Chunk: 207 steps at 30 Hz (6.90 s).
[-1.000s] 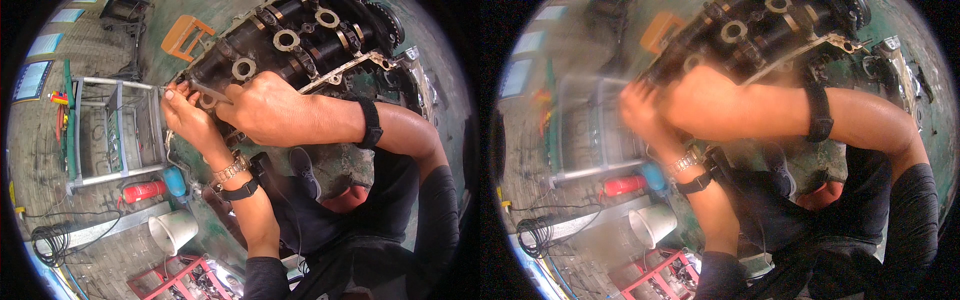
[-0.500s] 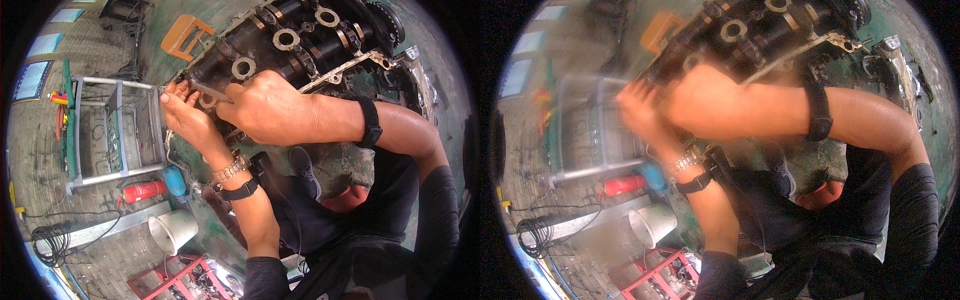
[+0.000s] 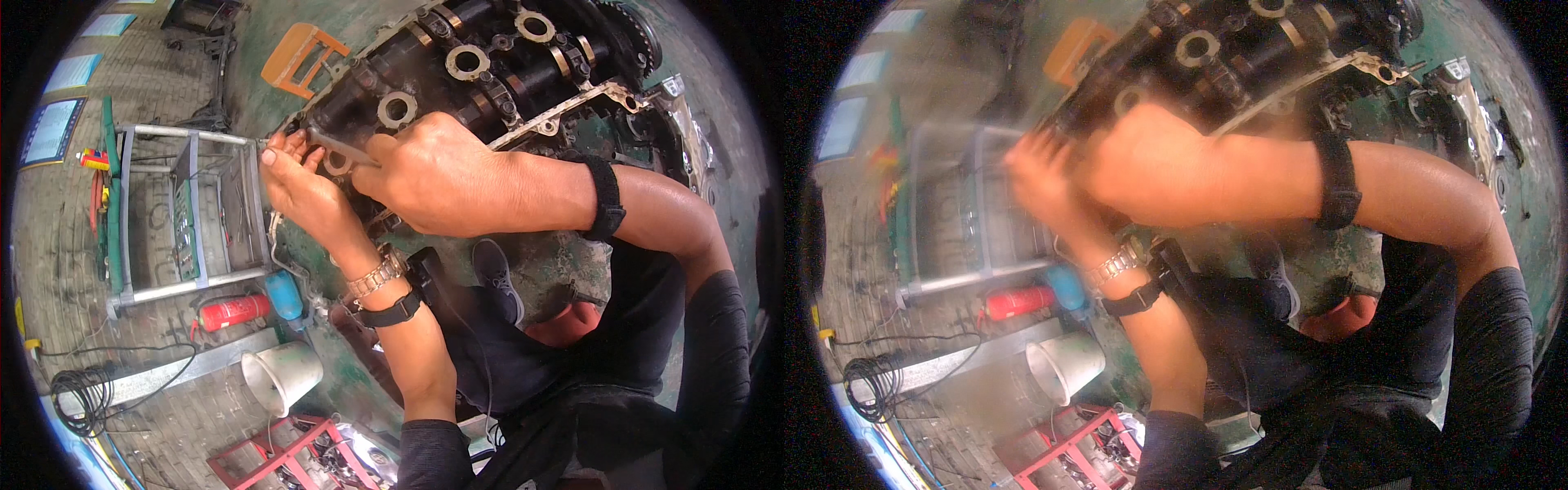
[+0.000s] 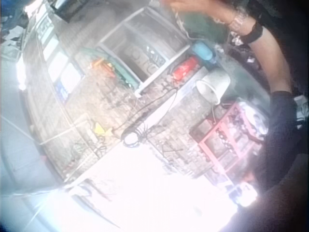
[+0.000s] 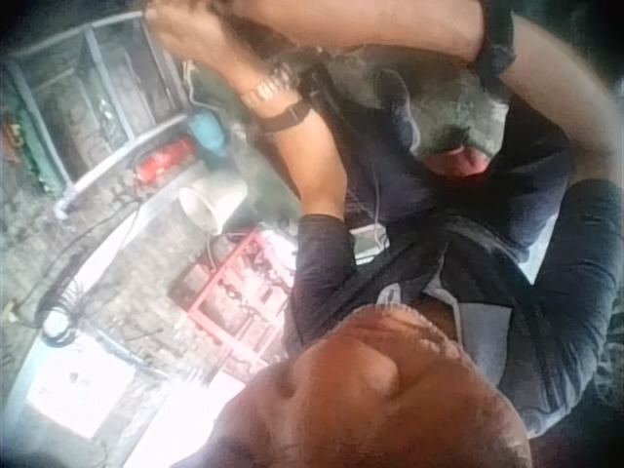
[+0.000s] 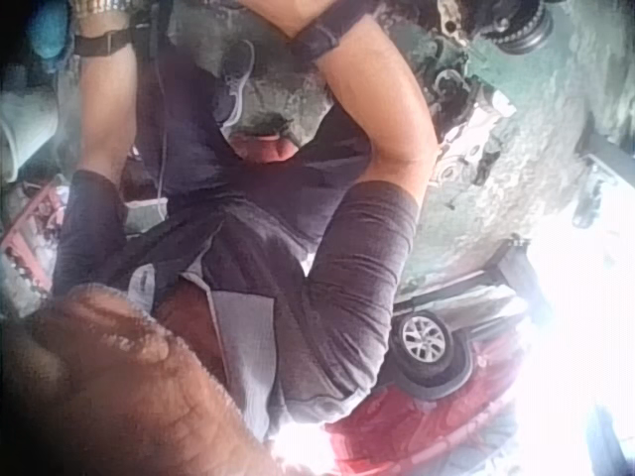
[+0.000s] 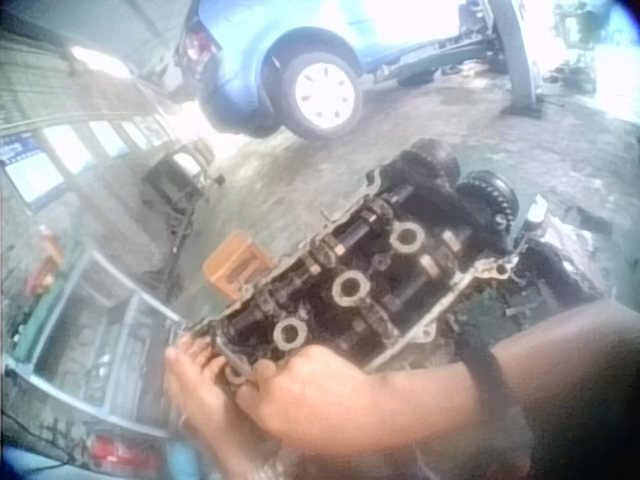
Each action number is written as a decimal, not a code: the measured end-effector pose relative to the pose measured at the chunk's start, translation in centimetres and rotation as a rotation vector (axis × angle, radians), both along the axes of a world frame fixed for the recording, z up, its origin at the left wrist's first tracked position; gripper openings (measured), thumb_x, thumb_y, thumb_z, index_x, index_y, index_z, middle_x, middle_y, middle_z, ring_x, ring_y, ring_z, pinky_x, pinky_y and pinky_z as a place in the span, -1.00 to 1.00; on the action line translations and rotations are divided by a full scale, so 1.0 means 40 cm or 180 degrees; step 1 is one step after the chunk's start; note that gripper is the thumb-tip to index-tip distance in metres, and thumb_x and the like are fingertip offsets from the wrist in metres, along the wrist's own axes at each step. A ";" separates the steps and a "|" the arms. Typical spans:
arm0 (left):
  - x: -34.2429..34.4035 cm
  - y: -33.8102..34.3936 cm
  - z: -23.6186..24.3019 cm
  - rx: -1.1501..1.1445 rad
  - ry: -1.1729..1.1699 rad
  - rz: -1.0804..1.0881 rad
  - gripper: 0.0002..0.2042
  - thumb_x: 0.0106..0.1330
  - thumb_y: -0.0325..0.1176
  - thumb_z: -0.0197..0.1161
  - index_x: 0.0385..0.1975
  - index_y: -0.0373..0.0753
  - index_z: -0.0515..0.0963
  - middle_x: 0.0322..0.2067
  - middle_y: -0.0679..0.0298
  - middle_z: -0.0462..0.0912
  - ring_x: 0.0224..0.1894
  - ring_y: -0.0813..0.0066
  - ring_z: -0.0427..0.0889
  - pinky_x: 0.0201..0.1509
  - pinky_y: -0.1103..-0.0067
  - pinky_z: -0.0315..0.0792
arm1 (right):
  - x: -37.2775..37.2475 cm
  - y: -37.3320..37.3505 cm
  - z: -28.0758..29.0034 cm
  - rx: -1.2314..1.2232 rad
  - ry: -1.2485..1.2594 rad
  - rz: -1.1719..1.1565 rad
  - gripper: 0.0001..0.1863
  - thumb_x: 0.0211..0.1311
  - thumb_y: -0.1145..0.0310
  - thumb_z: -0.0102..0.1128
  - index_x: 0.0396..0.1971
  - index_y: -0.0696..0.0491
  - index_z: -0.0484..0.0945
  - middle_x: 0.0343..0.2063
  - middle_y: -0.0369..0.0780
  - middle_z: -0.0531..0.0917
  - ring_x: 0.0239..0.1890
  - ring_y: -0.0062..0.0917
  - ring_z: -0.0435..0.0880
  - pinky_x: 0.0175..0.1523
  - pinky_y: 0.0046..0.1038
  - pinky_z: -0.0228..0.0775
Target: The person measures an engine component using a thickness gauge and a wrench, sliding the gauge between parts of the cylinder head.
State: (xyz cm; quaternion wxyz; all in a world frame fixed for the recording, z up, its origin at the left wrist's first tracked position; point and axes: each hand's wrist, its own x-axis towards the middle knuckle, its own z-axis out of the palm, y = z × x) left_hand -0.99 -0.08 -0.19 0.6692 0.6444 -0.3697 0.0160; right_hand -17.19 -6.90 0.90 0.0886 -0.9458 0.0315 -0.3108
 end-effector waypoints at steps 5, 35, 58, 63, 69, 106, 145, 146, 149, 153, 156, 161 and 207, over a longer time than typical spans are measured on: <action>-0.004 -0.001 -0.001 -0.0007 -0.0012 0.0024 -0.41 0.62 0.04 -0.12 0.07 -0.51 0.47 -0.14 0.05 0.62 -0.12 0.36 0.61 -0.07 0.49 0.53 | 0.000 0.000 -0.001 -0.0021 -0.0089 -0.0011 -0.82 -0.04 0.36 0.31 -0.45 0.11 0.56 -0.49 -0.13 0.58 -0.56 -0.31 0.68 -0.46 -0.31 0.52; 0.007 -0.015 -0.033 -0.0369 0.0119 0.0053 -0.50 0.62 -0.01 -0.07 -0.08 -0.40 0.61 -0.25 0.19 0.69 -0.20 0.51 0.57 -0.08 0.53 0.45 | 0.022 0.056 0.017 0.0012 0.0018 0.0219 -0.79 0.18 0.31 0.27 -0.40 0.14 0.50 -0.55 -0.14 0.51 -0.61 -0.27 0.57 -0.57 -0.28 0.42; -0.016 -0.009 -0.003 -0.0765 0.0652 0.0049 -0.46 0.65 -0.02 -0.18 0.00 -0.47 0.55 -0.22 0.11 0.67 -0.14 0.39 0.57 0.00 0.49 0.42 | -0.042 -0.120 0.175 0.3376 -0.0045 -0.0564 -0.76 0.47 0.41 0.08 -0.04 0.19 0.65 -0.54 -0.32 0.67 -0.53 -0.73 0.58 -0.42 -0.62 0.41; -0.023 -0.006 -0.009 -0.0718 0.0708 0.0092 -0.45 0.66 0.00 -0.21 0.05 -0.45 0.51 -0.20 0.13 0.65 -0.10 0.42 0.57 0.05 0.50 0.41 | -0.026 -0.157 0.151 0.3449 0.0077 -0.0501 -0.76 0.49 0.38 0.07 -0.05 0.19 0.64 -0.53 -0.30 0.67 -0.55 -0.69 0.58 -0.42 -0.61 0.40; -0.027 -0.003 0.000 -0.0764 0.0891 0.0023 -0.43 0.65 0.03 -0.22 0.10 -0.45 0.48 -0.17 0.12 0.64 -0.09 0.41 0.56 0.06 0.50 0.40 | 0.000 -0.153 0.110 0.3873 -0.0031 -0.0373 -0.76 0.49 0.38 0.05 -0.05 0.19 0.61 -0.49 -0.28 0.69 -0.54 -0.65 0.63 -0.42 -0.59 0.49; -0.034 0.001 0.009 -0.0598 0.0865 0.0137 -0.34 0.64 0.07 -0.25 0.16 -0.53 0.47 -0.19 0.12 0.71 -0.18 0.49 0.58 -0.14 0.59 0.42 | -0.002 -0.097 0.108 0.0725 0.0205 -0.0059 -0.71 0.34 0.51 0.20 0.02 0.27 0.61 -0.43 -0.03 0.67 -0.51 -0.35 0.67 -0.37 -0.41 0.48; -0.030 -0.006 0.007 -0.0700 0.1001 0.0085 -0.40 0.64 0.05 -0.18 0.09 -0.47 0.51 -0.19 0.14 0.69 -0.12 0.48 0.58 -0.03 0.56 0.42 | -0.010 -0.168 0.151 0.4269 -0.0503 -0.0170 -0.75 0.43 0.34 0.14 -0.07 0.18 0.61 -0.43 -0.19 0.71 -0.59 -0.60 0.56 -0.46 -0.57 0.40; -0.029 -0.008 0.006 -0.0684 0.1039 0.0105 -0.40 0.64 0.06 -0.18 0.09 -0.47 0.51 -0.19 0.14 0.69 -0.12 0.47 0.58 -0.02 0.56 0.42 | -0.006 -0.174 0.142 0.4368 -0.0500 -0.0091 -0.76 0.43 0.34 0.14 -0.07 0.18 0.61 -0.43 -0.19 0.71 -0.59 -0.60 0.56 -0.46 -0.56 0.41; -0.030 -0.007 0.008 -0.0650 0.1078 0.0133 -0.41 0.64 0.05 -0.18 0.08 -0.47 0.51 -0.19 0.13 0.69 -0.11 0.46 0.59 -0.01 0.55 0.43 | 0.004 -0.180 0.121 0.4541 -0.0506 0.0124 -0.78 0.42 0.35 0.15 -0.07 0.13 0.62 -0.42 -0.19 0.71 -0.59 -0.61 0.58 -0.49 -0.56 0.43; -0.033 0.010 0.016 -0.0432 0.1047 0.0008 -0.36 0.62 0.09 -0.19 0.21 -0.49 0.42 0.11 -0.08 0.60 0.11 0.16 0.65 0.20 0.35 0.48 | 0.010 -0.173 0.116 0.4613 -0.0467 -0.0072 -0.78 0.45 0.36 0.12 -0.06 0.16 0.59 -0.42 -0.17 0.69 -0.59 -0.61 0.59 -0.50 -0.58 0.46; -0.033 0.005 0.014 -0.0481 0.0982 0.0084 -0.39 0.63 0.07 -0.19 0.16 -0.48 0.45 0.00 -0.02 0.64 0.03 0.25 0.63 0.14 0.41 0.46 | 0.012 -0.171 0.119 0.4578 -0.0450 -0.0106 -0.75 0.48 0.40 0.05 -0.03 0.26 0.53 -0.40 -0.13 0.66 -0.61 -0.60 0.60 -0.51 -0.61 0.49; -0.031 -0.014 0.004 -0.0741 0.0972 0.0192 -0.44 0.65 0.02 -0.17 0.05 -0.46 0.50 -0.19 0.11 0.68 -0.14 0.45 0.59 -0.02 0.54 0.43 | 0.014 -0.170 0.115 0.4657 -0.0438 -0.0021 -0.76 0.48 0.41 0.06 -0.04 0.27 0.53 -0.41 -0.14 0.67 -0.61 -0.60 0.61 -0.51 -0.60 0.50; -0.025 -0.012 -0.005 -0.0681 0.0803 0.0169 -0.44 0.65 0.01 -0.19 0.05 -0.46 0.51 -0.22 0.12 0.71 -0.15 0.45 0.62 -0.03 0.52 0.47 | -0.014 -0.019 0.102 0.1322 0.0354 0.0110 -0.70 0.18 0.49 0.39 -0.07 0.18 0.64 -0.39 -0.14 0.64 -0.51 -0.43 0.63 -0.40 -0.42 0.46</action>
